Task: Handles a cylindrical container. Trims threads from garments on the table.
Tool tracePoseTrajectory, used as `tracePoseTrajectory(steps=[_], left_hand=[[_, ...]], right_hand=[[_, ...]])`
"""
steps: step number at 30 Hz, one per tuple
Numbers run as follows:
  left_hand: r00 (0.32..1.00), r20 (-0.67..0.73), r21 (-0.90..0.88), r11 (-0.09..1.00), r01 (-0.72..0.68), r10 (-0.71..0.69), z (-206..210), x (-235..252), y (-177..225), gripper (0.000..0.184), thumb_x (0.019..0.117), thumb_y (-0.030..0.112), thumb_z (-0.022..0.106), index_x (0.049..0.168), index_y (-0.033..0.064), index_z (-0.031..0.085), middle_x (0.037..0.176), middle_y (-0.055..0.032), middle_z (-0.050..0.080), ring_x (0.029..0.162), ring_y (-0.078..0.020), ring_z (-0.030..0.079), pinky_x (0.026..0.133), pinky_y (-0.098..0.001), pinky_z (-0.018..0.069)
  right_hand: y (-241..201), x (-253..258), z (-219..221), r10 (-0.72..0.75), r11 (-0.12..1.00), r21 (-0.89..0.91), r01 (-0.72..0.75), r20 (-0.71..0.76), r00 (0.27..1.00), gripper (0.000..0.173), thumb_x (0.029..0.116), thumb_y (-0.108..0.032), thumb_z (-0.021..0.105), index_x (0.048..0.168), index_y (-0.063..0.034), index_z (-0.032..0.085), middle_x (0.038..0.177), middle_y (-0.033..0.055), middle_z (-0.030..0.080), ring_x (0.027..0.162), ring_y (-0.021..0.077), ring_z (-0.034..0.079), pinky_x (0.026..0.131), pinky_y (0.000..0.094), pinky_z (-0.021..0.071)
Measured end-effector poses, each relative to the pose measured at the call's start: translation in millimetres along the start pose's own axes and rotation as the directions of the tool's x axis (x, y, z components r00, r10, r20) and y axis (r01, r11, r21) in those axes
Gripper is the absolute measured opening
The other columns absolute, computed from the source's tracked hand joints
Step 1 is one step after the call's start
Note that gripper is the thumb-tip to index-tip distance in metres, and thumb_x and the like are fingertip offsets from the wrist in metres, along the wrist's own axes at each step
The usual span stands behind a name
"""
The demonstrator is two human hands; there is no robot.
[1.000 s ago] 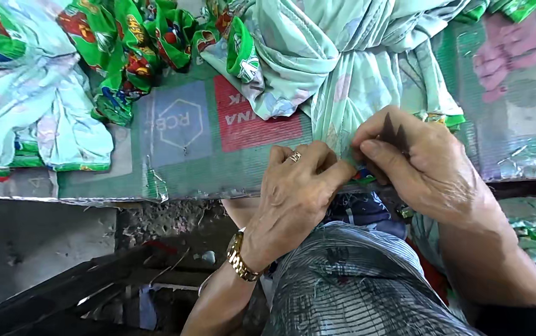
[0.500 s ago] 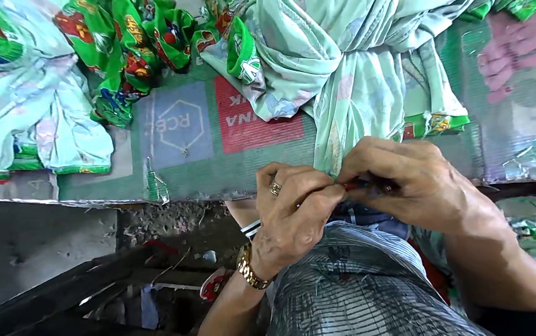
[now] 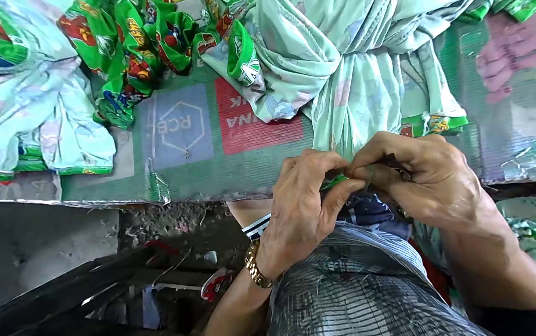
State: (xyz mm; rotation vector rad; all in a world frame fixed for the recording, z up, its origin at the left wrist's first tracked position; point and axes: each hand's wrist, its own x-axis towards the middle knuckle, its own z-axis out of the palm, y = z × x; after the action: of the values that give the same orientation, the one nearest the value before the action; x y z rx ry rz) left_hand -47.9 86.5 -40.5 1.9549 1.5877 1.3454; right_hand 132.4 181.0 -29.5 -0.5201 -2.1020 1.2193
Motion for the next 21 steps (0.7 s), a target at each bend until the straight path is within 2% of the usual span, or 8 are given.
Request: tracePoseTrajectory(steps=[2,5,8,11,14,16,19,21], left_hand=[[1.0,0.015,0.014,1.0,0.011,-0.011,-0.7,1.3,1.4,0.018,0.1032,0.02,0.061,0.113,0.005,0.059,0.102,-0.0022,0.068,0.095,-0.0069,0.063,0.091,-0.0296,0.049],[0.998,0.044,0.013,0.999,0.047,-0.048,-2.3,3.4,3.5,0.016,0.1003,0.015,0.065,0.112,0.0049,0.061,0.1,-0.0006,0.069,0.092,-0.0049,0.064,0.092,-0.0299,0.0491],[0.996,0.084,0.069,0.997,0.036,-0.041,-4.5,4.6,5.5,0.012,0.0987,0.013,0.067,0.106,0.0044,0.069,0.095,-0.0011,0.069,0.088,-0.0068,0.063,0.089,-0.0312,0.0476],[0.996,0.079,0.169,0.984,-0.059,0.046,-5.2,-1.4,5.5,0.009,0.0982,0.011,0.065,0.098,0.008,0.073,0.096,-0.0023,0.072,0.095,-0.0118,0.065,0.09,-0.0326,0.0475],[0.975,0.048,0.288,0.932,-0.221,0.216,-3.0,-20.6,-0.8,0.005,0.099,0.013,0.064,0.103,0.013,0.068,0.11,-0.0049,0.068,0.106,-0.0168,0.061,0.097,-0.0383,0.0422],[0.949,0.019,0.36,0.883,-0.3,0.315,-0.9,-33.0,-3.8,0.007,0.0995,0.015,0.064,0.106,0.0138,0.064,0.114,-0.0041,0.065,0.111,-0.0169,0.059,0.104,-0.041,0.0387],[0.932,-0.007,0.385,0.861,-0.332,0.363,-0.3,-41.5,-2.3,0.007,0.0992,0.016,0.063,0.106,0.0141,0.062,0.112,-0.0009,0.066,0.114,-0.0141,0.058,0.111,-0.0422,0.0336],[0.932,-0.018,0.388,0.862,-0.326,0.361,-0.4,-43.6,-0.3,0.007,0.0991,0.017,0.063,0.106,0.0151,0.062,0.11,0.0006,0.065,0.114,-0.0131,0.058,0.113,-0.0423,0.0311]], right_hand=[[-1.4,0.6,-0.3,0.023,1.0,0.02,-0.022,-0.013,1.0,0.005,0.0968,-0.011,0.061,0.095,-0.0093,0.066,0.07,-0.0086,0.059,0.054,-0.0054,0.053,0.046,0.0101,0.046],[-1.4,2.3,0.0,0.012,1.0,0.025,-0.011,-0.036,0.999,0.006,0.0972,-0.012,0.063,0.094,-0.0081,0.067,0.073,-0.0073,0.06,0.055,-0.0048,0.054,0.046,0.0102,0.0468],[2.8,0.8,0.4,-0.103,0.994,-0.05,0.102,-0.032,0.994,0.009,0.0966,-0.009,0.061,0.093,-0.0054,0.068,0.084,-0.0028,0.062,0.07,-0.0022,0.056,0.058,0.0113,0.0475],[-0.5,-7.8,2.0,-0.196,0.968,-0.167,0.187,-0.037,0.98,0.009,0.0964,-0.008,0.061,0.092,-0.0057,0.069,0.088,-0.0006,0.064,0.08,0.0007,0.061,0.067,0.013,0.0508],[-8.6,-22.2,2.4,-0.18,0.919,-0.365,0.15,-0.048,0.983,0.008,0.0979,-0.016,0.065,0.099,-0.0078,0.066,0.086,0.0001,0.064,0.073,0.0023,0.059,0.06,0.0152,0.0465],[-13.7,-30.0,-0.7,-0.136,0.858,-0.503,0.102,-0.032,0.99,0.02,0.0941,-0.023,0.068,0.107,-0.0084,0.065,0.084,0.0011,0.063,0.067,0.0073,0.056,0.054,0.0216,0.0416],[-19.4,-36.4,-4.1,-0.104,0.798,-0.599,0.072,-0.019,0.994,0.025,0.0953,-0.03,0.062,0.111,-0.0111,0.062,0.085,0.0016,0.06,0.067,0.0103,0.055,0.053,0.0253,0.038],[-20.2,-39.1,-4.2,-0.12,0.769,-0.633,0.088,-0.007,0.993,0.022,0.0977,-0.029,0.06,0.109,-0.0106,0.063,0.087,0.0047,0.063,0.068,0.0149,0.057,0.052,0.0288,0.0385]])
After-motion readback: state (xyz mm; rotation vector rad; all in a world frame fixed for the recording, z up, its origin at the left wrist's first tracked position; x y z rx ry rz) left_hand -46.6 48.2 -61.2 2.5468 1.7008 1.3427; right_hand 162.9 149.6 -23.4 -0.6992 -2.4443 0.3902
